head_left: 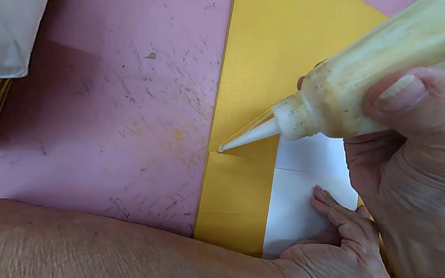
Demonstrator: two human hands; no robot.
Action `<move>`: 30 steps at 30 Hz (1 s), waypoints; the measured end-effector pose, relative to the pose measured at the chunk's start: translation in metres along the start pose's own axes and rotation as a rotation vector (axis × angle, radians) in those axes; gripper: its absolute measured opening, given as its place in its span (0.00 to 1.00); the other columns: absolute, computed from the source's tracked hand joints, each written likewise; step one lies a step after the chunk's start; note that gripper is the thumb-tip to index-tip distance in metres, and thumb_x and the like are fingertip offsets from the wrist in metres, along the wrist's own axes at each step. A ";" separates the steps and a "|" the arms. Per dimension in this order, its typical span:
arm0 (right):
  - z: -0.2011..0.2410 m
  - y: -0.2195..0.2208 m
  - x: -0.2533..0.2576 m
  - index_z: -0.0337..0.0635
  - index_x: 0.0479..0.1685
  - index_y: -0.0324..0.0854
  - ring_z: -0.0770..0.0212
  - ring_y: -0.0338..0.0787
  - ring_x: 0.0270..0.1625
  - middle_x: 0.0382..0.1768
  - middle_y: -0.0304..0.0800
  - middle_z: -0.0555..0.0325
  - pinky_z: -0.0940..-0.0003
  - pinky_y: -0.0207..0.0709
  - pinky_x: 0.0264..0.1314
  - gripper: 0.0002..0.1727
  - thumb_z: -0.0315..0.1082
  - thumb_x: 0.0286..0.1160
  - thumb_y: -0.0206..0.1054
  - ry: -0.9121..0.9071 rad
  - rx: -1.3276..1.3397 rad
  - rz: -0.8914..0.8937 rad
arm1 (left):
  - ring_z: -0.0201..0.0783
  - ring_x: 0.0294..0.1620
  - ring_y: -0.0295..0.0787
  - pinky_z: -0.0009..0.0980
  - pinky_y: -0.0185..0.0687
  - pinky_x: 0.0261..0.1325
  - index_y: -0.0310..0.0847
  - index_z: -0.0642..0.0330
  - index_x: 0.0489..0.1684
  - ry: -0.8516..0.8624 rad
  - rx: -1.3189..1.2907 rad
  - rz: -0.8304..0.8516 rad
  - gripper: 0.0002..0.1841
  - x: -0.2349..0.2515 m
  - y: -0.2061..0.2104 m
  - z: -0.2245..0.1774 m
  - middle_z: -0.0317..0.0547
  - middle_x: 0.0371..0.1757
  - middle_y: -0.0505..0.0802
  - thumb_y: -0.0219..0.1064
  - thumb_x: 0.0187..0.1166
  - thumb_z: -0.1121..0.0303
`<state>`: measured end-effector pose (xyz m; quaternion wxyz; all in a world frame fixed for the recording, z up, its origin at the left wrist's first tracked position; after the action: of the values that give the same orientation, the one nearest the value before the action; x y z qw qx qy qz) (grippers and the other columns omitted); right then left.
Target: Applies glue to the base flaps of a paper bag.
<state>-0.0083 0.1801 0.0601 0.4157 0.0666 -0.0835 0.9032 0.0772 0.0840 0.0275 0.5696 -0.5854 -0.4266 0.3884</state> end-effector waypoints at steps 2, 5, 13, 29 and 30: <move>0.000 0.004 -0.002 0.46 0.56 0.76 0.61 0.96 0.49 0.46 0.93 0.61 0.68 0.94 0.49 0.21 0.34 0.67 0.80 0.019 0.039 0.001 | 0.61 0.72 0.84 0.46 0.78 0.66 0.72 0.80 0.75 0.077 -0.085 0.208 0.21 -0.002 0.001 0.004 0.71 0.75 0.83 0.47 0.87 0.81; -0.002 -0.003 -0.001 0.44 0.58 0.75 0.56 0.96 0.52 0.49 0.93 0.55 0.63 0.94 0.52 0.20 0.31 0.69 0.77 0.044 0.073 0.019 | 0.52 0.56 0.95 0.43 0.83 0.50 0.88 0.73 0.60 -0.030 0.084 -0.106 0.18 0.000 -0.001 -0.003 0.59 0.58 0.95 0.52 0.82 0.80; -0.004 -0.054 0.000 0.41 0.59 0.73 0.43 0.96 0.54 0.52 0.92 0.45 0.53 0.94 0.53 0.24 0.28 0.65 0.78 -0.034 0.020 -0.040 | 0.54 0.47 0.96 0.40 0.84 0.49 0.83 0.75 0.67 -0.083 0.163 -0.181 0.20 -0.002 -0.005 -0.003 0.65 0.51 0.95 0.51 0.82 0.84; -0.007 -0.051 0.023 0.47 0.53 0.74 0.62 0.97 0.41 0.41 0.93 0.63 0.69 0.95 0.43 0.16 0.32 0.72 0.75 0.027 -0.045 -0.170 | 0.64 0.59 0.92 0.49 0.83 0.58 0.77 0.76 0.74 -0.052 0.102 -0.043 0.22 -0.001 0.000 -0.007 0.70 0.60 0.92 0.48 0.85 0.82; -0.002 -0.051 0.012 0.46 0.54 0.74 0.60 0.97 0.42 0.43 0.93 0.60 0.68 0.94 0.43 0.19 0.32 0.69 0.77 -0.006 -0.036 -0.136 | 0.61 0.55 0.94 0.48 0.84 0.55 0.82 0.75 0.69 -0.082 0.146 -0.108 0.21 -0.001 -0.001 -0.008 0.66 0.56 0.94 0.49 0.84 0.82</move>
<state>0.0231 0.2223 0.0650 0.4768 0.0675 -0.0962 0.8711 0.0844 0.0799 0.0285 0.6128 -0.5023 -0.4510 0.4108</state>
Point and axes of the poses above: each hand's wrist, its own x-axis towards the middle knuckle, its own y-axis out of the palm, z = x × y, the point moved 9 cm from there along x, towards the middle knuckle
